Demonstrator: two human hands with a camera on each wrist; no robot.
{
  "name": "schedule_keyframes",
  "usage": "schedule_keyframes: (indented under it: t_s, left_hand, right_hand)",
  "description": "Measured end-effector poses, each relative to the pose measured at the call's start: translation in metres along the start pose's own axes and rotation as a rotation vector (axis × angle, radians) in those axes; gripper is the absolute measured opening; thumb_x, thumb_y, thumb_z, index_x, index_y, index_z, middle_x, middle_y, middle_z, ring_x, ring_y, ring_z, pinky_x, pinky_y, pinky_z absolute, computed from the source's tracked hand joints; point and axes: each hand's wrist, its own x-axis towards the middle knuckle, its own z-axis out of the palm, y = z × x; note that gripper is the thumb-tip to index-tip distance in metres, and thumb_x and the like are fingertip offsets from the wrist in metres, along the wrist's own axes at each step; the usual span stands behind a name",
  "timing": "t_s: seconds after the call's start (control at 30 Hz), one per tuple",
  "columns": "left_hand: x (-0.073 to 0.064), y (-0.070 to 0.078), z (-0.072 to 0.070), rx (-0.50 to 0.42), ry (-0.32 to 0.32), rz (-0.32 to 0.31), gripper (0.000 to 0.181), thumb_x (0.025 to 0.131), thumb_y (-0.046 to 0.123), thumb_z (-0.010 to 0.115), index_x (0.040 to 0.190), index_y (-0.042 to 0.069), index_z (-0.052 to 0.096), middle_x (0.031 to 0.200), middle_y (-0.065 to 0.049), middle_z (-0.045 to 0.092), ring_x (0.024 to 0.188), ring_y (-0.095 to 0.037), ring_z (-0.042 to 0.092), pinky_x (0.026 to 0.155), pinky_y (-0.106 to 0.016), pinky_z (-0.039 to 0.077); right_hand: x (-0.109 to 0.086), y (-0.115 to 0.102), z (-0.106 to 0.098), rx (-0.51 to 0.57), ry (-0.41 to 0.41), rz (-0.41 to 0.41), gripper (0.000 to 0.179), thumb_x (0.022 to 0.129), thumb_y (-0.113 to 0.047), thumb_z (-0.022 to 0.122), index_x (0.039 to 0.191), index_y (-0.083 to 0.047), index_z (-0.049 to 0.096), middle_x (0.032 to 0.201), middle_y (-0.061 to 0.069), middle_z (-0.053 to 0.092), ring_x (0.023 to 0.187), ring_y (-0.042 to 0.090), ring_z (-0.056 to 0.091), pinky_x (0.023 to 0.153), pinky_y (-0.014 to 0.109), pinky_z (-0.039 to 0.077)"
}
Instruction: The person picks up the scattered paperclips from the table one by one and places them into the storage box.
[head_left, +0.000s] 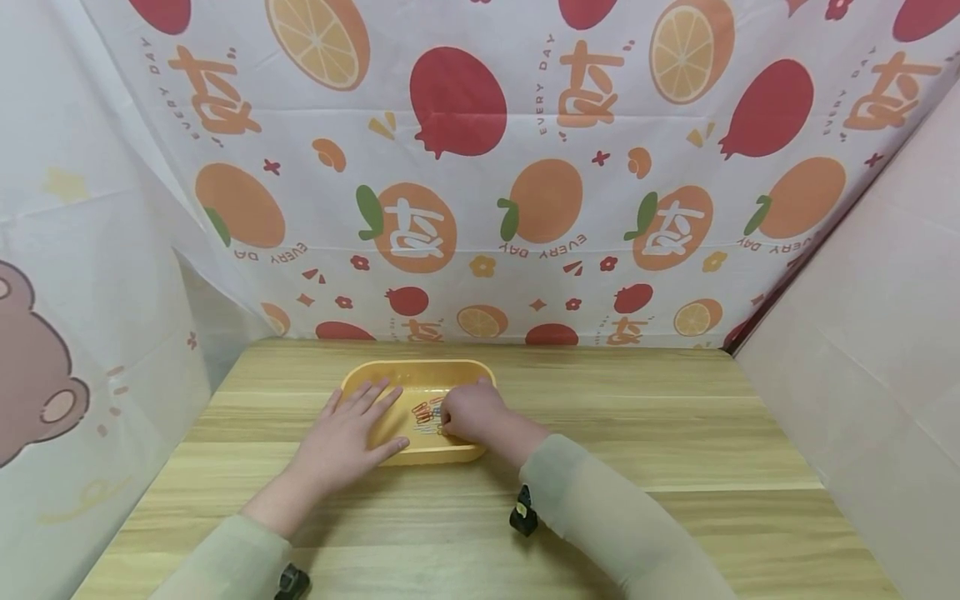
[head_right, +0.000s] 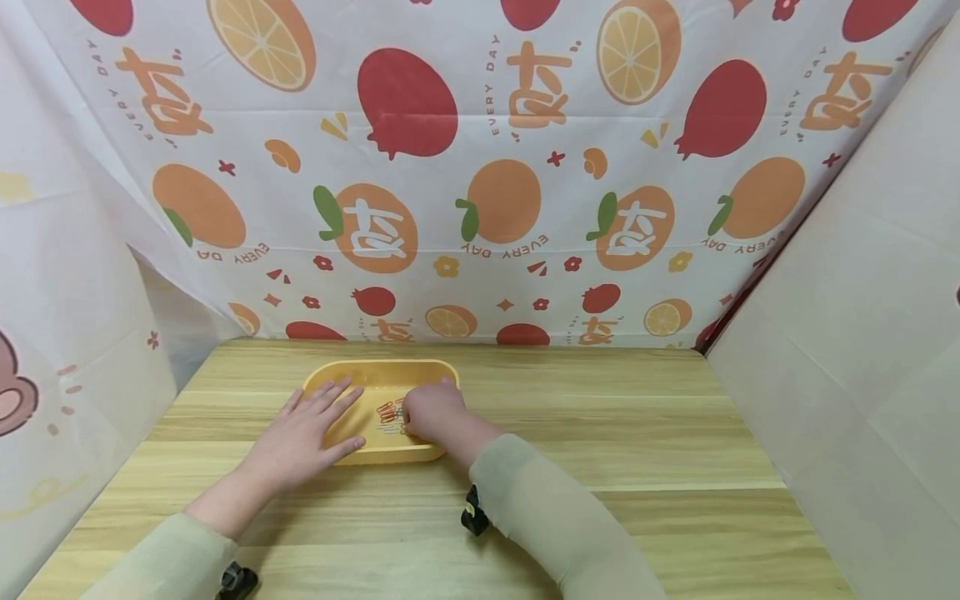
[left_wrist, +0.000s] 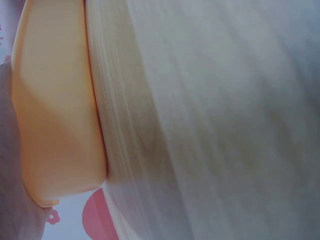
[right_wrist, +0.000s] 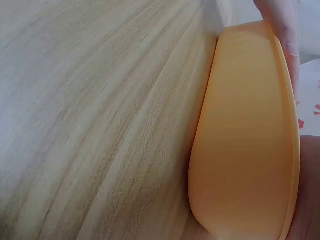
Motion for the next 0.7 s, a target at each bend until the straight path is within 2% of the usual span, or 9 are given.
schedule_keyframes:
  t_s: [0.1, 0.3, 0.53, 0.6, 0.7]
  left_hand:
    - [0.0003, -0.0004, 0.0001, 0.002, 0.001, 0.000, 0.084, 0.090, 0.073, 0.049, 0.154, 0.020, 0.038, 0.161, -0.008, 0.029, 0.147, -0.036, 0.026, 0.117, -0.064, 0.009]
    - [0.0015, -0.0010, 0.0013, 0.002, 0.006, 0.005, 0.083, 0.090, 0.070, 0.053, 0.154, 0.020, 0.038, 0.161, -0.008, 0.029, 0.147, -0.037, 0.026, 0.117, -0.063, 0.008]
    - [0.0021, -0.0008, 0.0011, -0.003, 0.003, 0.005, 0.082, 0.090, 0.066, 0.057, 0.154, 0.019, 0.038, 0.161, -0.009, 0.029, 0.146, -0.037, 0.026, 0.118, -0.063, 0.008]
    - [0.0020, -0.0011, 0.0011, -0.003, 0.002, 0.004, 0.082, 0.090, 0.068, 0.054, 0.154, 0.019, 0.038, 0.161, -0.008, 0.029, 0.147, -0.037, 0.026, 0.118, -0.063, 0.008]
    - [0.0014, -0.0015, 0.0010, -0.002, -0.002, 0.003, 0.083, 0.090, 0.070, 0.052, 0.154, 0.020, 0.038, 0.161, -0.008, 0.030, 0.147, -0.037, 0.026, 0.118, -0.063, 0.008]
  right_hand:
    - [0.0003, 0.0000, 0.0001, -0.006, -0.004, 0.006, 0.019, 0.088, -0.038, 0.072, 0.071, -0.032, 0.074, 0.065, -0.022, 0.059, 0.063, 0.002, 0.052, 0.107, 0.051, 0.035]
    - [-0.0003, 0.0010, -0.0008, -0.003, 0.000, 0.015, 0.015, 0.088, -0.037, 0.072, 0.074, -0.033, 0.076, 0.068, -0.024, 0.062, 0.065, 0.001, 0.055, 0.105, 0.049, 0.036]
    - [-0.0013, 0.0038, -0.0018, 0.073, 0.031, 0.017, 0.010, 0.088, -0.040, 0.074, 0.085, -0.032, 0.079, 0.083, -0.021, 0.069, 0.085, 0.007, 0.065, 0.108, 0.057, 0.036]
    - [-0.0007, 0.0053, -0.0012, 0.100, 0.043, 0.011, 0.009, 0.087, -0.039, 0.074, 0.089, -0.032, 0.079, 0.085, -0.021, 0.070, 0.086, 0.007, 0.065, 0.107, 0.053, 0.039]
    - [-0.0004, 0.0070, -0.0013, 0.150, 0.052, 0.002, 0.011, 0.088, -0.037, 0.073, 0.095, -0.031, 0.079, 0.079, -0.021, 0.067, 0.078, 0.004, 0.061, 0.089, 0.037, 0.050]
